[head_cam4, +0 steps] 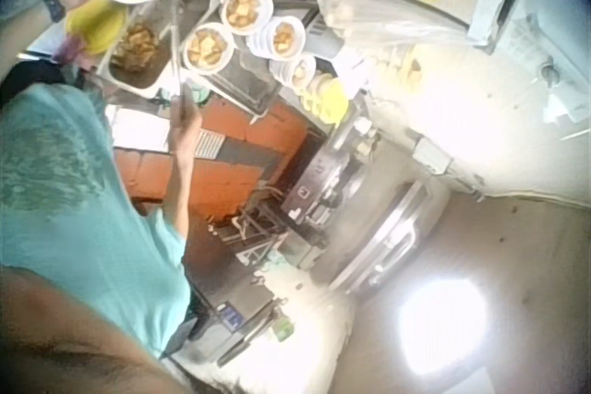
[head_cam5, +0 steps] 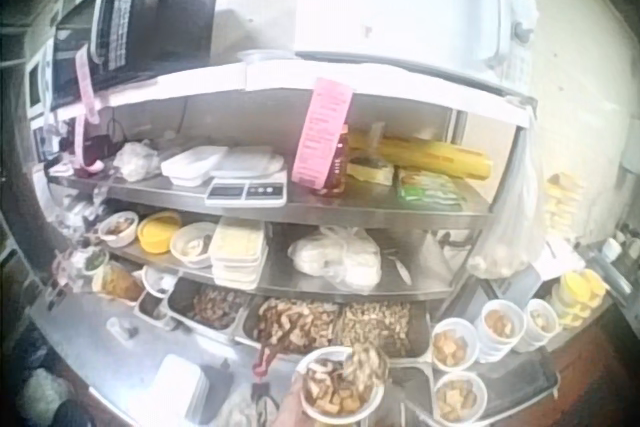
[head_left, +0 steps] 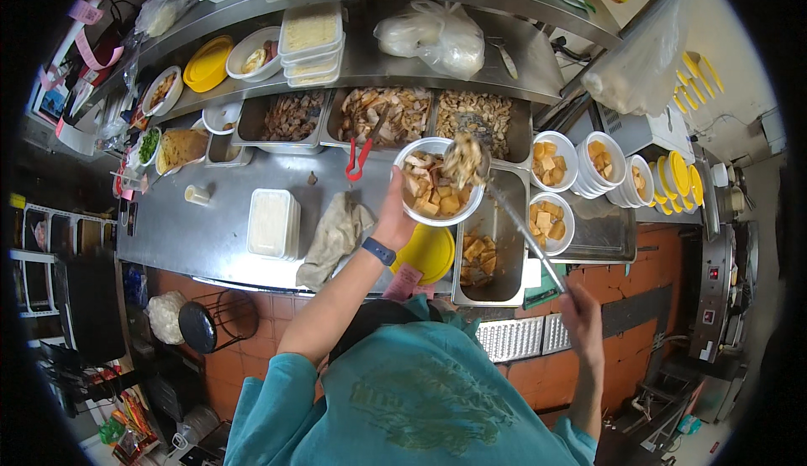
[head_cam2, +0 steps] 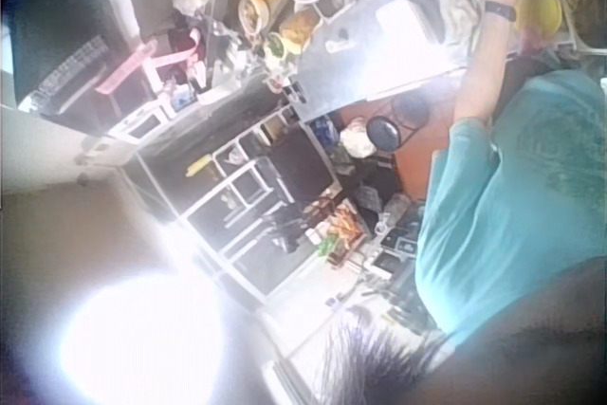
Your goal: The person assembles takeout meals by scooping broth and meat into bowls, adding toppings, and sealing them with lids. They handle multiple bowls in sequence, using tongs and ladles to transfer ingredients from pots and containers.
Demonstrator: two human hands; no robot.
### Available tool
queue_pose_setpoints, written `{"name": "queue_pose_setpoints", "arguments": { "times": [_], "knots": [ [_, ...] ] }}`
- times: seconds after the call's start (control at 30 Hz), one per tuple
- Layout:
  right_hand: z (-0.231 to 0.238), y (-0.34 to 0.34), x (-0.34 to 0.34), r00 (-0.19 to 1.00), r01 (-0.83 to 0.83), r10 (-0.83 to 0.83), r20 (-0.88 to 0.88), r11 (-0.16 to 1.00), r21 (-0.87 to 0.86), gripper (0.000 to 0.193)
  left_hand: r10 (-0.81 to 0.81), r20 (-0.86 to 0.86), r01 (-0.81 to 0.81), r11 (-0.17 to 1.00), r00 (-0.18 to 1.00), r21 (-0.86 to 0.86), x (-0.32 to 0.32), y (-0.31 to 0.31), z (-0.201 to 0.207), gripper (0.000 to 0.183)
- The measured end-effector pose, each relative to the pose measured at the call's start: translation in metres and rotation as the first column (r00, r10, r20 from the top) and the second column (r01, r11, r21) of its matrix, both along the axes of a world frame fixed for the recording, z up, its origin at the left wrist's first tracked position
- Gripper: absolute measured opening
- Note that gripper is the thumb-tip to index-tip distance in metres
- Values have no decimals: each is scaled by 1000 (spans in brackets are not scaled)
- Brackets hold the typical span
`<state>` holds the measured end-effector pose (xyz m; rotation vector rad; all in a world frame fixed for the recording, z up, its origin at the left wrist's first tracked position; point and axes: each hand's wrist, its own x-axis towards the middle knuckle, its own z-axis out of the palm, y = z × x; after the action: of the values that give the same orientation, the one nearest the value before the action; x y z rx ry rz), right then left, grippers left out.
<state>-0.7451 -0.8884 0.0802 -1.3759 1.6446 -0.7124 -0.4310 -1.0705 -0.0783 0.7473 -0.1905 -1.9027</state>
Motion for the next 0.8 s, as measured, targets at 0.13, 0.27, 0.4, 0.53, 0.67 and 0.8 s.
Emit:
{"name": "queue_pose_setpoints", "arguments": {
  "times": [0.13,0.27,0.4,0.53,0.67,0.8],
  "knots": [
    [-1,19,20,886,-107,27,-462,983,-149,37,8,44,-5,998,999,-66,-2,1,-3,68],
    [4,22,25,870,-112,11,-493,978,-176,36,-12,-2,11,997,1000,-70,-4,0,-3,65],
    [8,19,25,871,-133,-6,-491,960,-248,34,-5,7,5,998,1000,-57,-6,1,0,68],
    [14,18,23,879,-70,-6,-476,987,-142,33,-1,-7,1,998,1000,-62,-6,2,0,69],
    [21,18,19,884,-105,19,-468,982,-158,32,28,4,-28,998,1000,-59,-2,-1,-11,69],
    [19,12,20,884,-173,10,-468,936,-306,33,52,20,-50,994,998,-94,2,-5,-17,68]
  ]
}}
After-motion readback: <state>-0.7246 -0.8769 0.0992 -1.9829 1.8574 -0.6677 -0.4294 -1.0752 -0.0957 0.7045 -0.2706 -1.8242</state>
